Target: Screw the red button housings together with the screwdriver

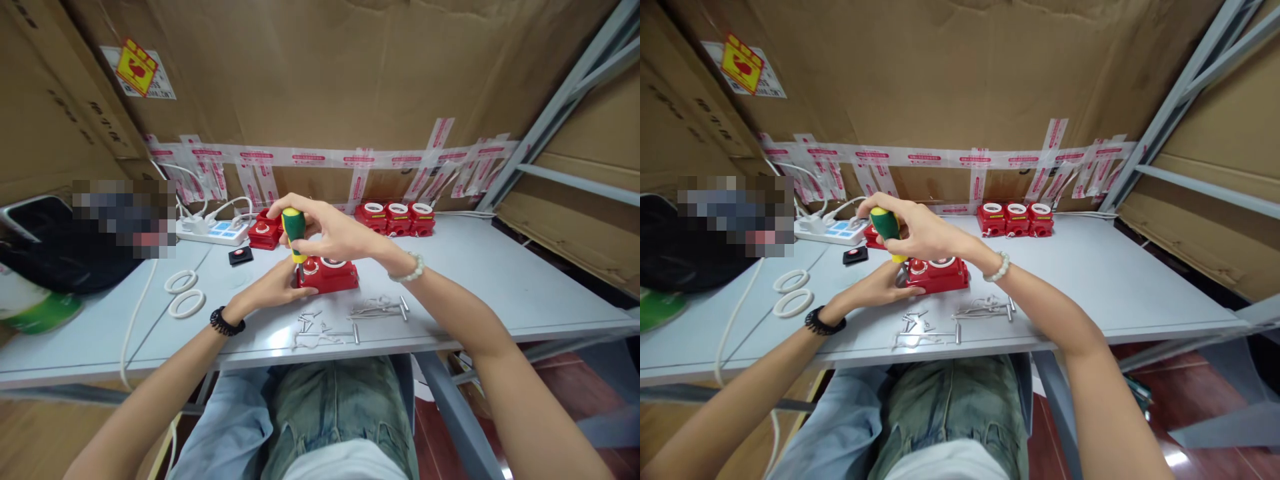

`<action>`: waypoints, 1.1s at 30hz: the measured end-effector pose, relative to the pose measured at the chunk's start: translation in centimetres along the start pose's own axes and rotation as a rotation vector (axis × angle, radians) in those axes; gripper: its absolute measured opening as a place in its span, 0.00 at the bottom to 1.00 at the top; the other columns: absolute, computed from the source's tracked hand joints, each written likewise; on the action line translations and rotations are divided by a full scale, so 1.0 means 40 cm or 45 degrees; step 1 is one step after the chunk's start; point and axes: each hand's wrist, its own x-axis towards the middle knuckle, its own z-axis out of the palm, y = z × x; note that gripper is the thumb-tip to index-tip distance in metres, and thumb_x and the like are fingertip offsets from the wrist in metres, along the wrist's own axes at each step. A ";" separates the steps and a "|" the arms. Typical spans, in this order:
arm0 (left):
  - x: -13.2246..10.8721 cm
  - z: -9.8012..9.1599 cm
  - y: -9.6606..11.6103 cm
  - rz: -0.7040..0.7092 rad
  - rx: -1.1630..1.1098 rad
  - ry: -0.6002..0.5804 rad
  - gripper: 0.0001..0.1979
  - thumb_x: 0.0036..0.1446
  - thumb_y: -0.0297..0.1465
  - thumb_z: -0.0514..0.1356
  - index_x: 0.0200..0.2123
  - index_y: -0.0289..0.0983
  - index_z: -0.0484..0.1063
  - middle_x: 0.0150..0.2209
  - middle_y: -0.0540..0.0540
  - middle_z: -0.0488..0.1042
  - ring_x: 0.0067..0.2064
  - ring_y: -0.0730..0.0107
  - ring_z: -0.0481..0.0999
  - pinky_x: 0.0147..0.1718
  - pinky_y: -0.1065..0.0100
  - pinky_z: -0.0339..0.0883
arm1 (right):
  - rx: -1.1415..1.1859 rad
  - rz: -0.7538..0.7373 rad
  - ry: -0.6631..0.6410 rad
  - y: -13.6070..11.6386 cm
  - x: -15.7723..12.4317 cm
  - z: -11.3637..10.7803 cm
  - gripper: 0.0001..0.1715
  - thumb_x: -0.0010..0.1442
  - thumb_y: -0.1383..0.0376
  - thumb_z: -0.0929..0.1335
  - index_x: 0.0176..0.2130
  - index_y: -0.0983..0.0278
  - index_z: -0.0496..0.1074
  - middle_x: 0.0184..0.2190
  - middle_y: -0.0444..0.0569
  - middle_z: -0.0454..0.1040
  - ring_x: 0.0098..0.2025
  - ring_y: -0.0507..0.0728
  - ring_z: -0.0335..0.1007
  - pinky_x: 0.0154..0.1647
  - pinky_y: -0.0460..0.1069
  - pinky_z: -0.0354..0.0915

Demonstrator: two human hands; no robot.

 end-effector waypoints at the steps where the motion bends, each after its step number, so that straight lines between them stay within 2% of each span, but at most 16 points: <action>1: -0.001 0.001 -0.002 -0.007 0.013 -0.001 0.23 0.50 0.42 0.68 0.46 0.38 0.71 0.34 0.45 0.77 0.34 0.56 0.77 0.33 0.59 0.72 | -0.029 0.007 0.040 -0.004 -0.001 0.005 0.19 0.57 0.72 0.67 0.48 0.63 0.62 0.38 0.43 0.69 0.34 0.49 0.62 0.38 0.46 0.62; 4: -0.003 0.005 -0.011 -0.019 0.067 -0.027 0.24 0.51 0.44 0.67 0.48 0.38 0.71 0.36 0.43 0.78 0.35 0.55 0.77 0.32 0.59 0.72 | -0.222 0.089 0.219 -0.014 -0.001 0.033 0.18 0.58 0.67 0.70 0.47 0.64 0.62 0.33 0.42 0.68 0.31 0.50 0.60 0.38 0.48 0.61; 6: -0.004 0.008 -0.017 -0.025 0.085 -0.031 0.26 0.51 0.46 0.67 0.48 0.37 0.71 0.40 0.40 0.79 0.37 0.53 0.78 0.33 0.59 0.72 | -0.327 0.130 0.261 -0.021 -0.001 0.049 0.20 0.60 0.68 0.68 0.51 0.65 0.61 0.33 0.43 0.69 0.32 0.51 0.61 0.40 0.49 0.60; 9: -0.004 0.009 -0.020 -0.027 0.101 -0.016 0.24 0.51 0.47 0.66 0.44 0.37 0.71 0.34 0.43 0.77 0.32 0.57 0.76 0.28 0.62 0.69 | -0.344 0.115 0.215 -0.030 -0.002 0.043 0.22 0.61 0.69 0.67 0.54 0.64 0.60 0.39 0.47 0.72 0.36 0.52 0.64 0.43 0.49 0.60; 12: -0.003 0.008 -0.017 0.021 0.081 0.018 0.18 0.51 0.45 0.67 0.38 0.39 0.71 0.26 0.49 0.72 0.26 0.62 0.72 0.24 0.65 0.65 | -0.217 0.037 0.045 -0.036 -0.003 0.011 0.20 0.59 0.74 0.67 0.50 0.62 0.63 0.44 0.47 0.72 0.38 0.51 0.64 0.43 0.47 0.61; 15: -0.002 0.007 -0.015 0.056 0.099 0.034 0.17 0.51 0.44 0.68 0.38 0.40 0.70 0.24 0.51 0.69 0.28 0.61 0.72 0.26 0.64 0.66 | -0.184 0.022 0.003 -0.037 -0.005 -0.007 0.17 0.57 0.75 0.68 0.45 0.62 0.64 0.38 0.42 0.72 0.34 0.49 0.62 0.40 0.46 0.60; 19: -0.002 0.008 -0.017 0.050 0.134 -0.010 0.18 0.53 0.45 0.66 0.39 0.39 0.70 0.26 0.48 0.71 0.31 0.57 0.74 0.30 0.61 0.69 | -0.317 0.165 0.211 -0.039 -0.012 0.015 0.17 0.57 0.69 0.72 0.44 0.63 0.64 0.29 0.40 0.69 0.28 0.49 0.58 0.36 0.47 0.58; 22: -0.001 0.009 -0.017 0.062 0.099 -0.007 0.19 0.52 0.45 0.67 0.40 0.39 0.71 0.29 0.46 0.74 0.34 0.56 0.76 0.34 0.60 0.71 | -0.413 0.274 0.324 -0.047 -0.017 0.038 0.19 0.57 0.66 0.74 0.44 0.64 0.63 0.28 0.41 0.69 0.28 0.50 0.59 0.35 0.48 0.57; 26: 0.000 0.008 -0.017 0.054 0.062 0.000 0.22 0.51 0.44 0.68 0.44 0.39 0.72 0.34 0.43 0.77 0.36 0.55 0.77 0.36 0.59 0.72 | -0.436 0.319 0.358 -0.047 -0.018 0.047 0.19 0.58 0.63 0.73 0.44 0.64 0.63 0.28 0.42 0.69 0.28 0.51 0.61 0.35 0.49 0.58; 29: 0.001 0.005 -0.016 0.055 0.071 -0.016 0.28 0.52 0.45 0.68 0.52 0.39 0.69 0.43 0.39 0.78 0.42 0.51 0.78 0.40 0.56 0.73 | -0.334 0.293 0.367 -0.033 -0.022 0.035 0.18 0.58 0.63 0.72 0.44 0.63 0.63 0.29 0.42 0.70 0.28 0.51 0.61 0.34 0.48 0.59; 33: 0.000 0.002 -0.013 0.038 0.048 -0.078 0.36 0.54 0.45 0.67 0.61 0.40 0.60 0.55 0.36 0.73 0.53 0.48 0.75 0.49 0.52 0.71 | -0.153 0.227 0.472 -0.026 -0.050 0.007 0.16 0.58 0.62 0.72 0.42 0.63 0.63 0.30 0.40 0.68 0.29 0.50 0.62 0.34 0.48 0.61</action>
